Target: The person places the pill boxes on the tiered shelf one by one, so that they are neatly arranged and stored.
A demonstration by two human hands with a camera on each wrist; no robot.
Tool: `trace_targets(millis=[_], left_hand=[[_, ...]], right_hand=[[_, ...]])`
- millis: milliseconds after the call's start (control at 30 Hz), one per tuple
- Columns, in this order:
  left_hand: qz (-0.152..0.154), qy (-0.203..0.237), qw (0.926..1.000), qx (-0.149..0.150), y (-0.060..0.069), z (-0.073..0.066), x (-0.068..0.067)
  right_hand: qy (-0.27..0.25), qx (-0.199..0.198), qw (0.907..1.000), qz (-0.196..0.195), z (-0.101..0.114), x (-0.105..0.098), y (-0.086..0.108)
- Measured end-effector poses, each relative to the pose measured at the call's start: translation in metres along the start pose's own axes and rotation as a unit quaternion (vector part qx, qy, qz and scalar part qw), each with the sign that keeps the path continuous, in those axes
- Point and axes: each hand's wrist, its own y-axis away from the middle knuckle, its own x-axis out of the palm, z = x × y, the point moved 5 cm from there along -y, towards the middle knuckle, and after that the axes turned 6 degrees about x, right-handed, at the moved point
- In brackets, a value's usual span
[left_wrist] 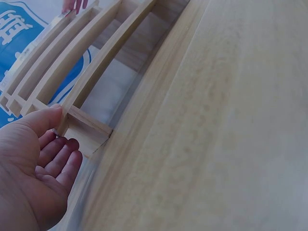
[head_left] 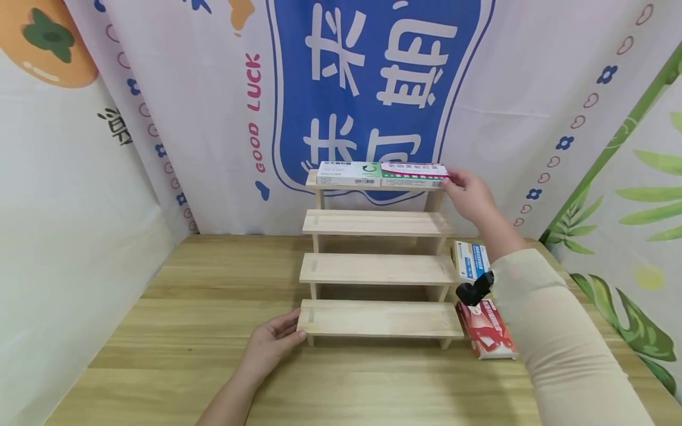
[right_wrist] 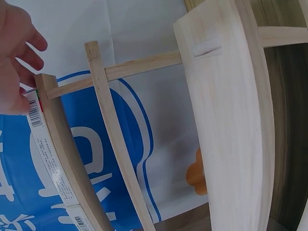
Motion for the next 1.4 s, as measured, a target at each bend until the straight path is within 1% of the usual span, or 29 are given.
trace_targets(millis=[167,300,500,633,700,767,933,1033,1167,1400], left_hand=[[0.001,-0.002,1.0000,-0.002,-0.001,0.001,0.002],[0.002,-0.004,1.0000,-0.002,-0.002,0.002,0.001],[0.002,-0.010,0.9999,-0.005,-0.002,0.004,0.000],[0.003,-0.009,0.9999,-0.005,-0.002,0.004,-0.001],[0.004,-0.008,1.0000,-0.004,-0.003,0.004,-0.001],[0.005,-0.007,1.0000,-0.003,-0.003,0.004,0.000],[0.008,-0.006,1.0000,-0.001,-0.003,0.003,0.000],[0.007,-0.006,1.0000,-0.001,-0.003,0.003,0.000],[0.005,-0.007,1.0000,-0.001,-0.002,0.003,0.000],[0.003,-0.010,0.9999,-0.003,-0.003,0.003,0.000]], right_hand=[[-0.016,0.005,0.9998,-0.011,-0.008,-0.009,0.010],[0.000,-0.010,0.9998,-0.016,-0.017,-0.017,0.023],[0.034,-0.029,0.9990,0.003,-0.042,-0.023,0.054],[0.050,-0.048,0.9976,0.000,-0.063,-0.022,0.077],[0.053,-0.056,0.9970,-0.003,-0.075,-0.021,0.088],[0.066,-0.055,0.9963,-0.004,-0.088,-0.018,0.098],[0.096,-0.026,0.9950,-0.002,-0.122,-0.007,0.125],[0.108,-0.010,0.9941,-0.003,-0.139,0.000,0.139],[0.114,0.005,0.9934,-0.006,-0.155,0.010,0.156],[0.117,0.007,0.9931,-0.009,-0.180,0.026,0.177]])
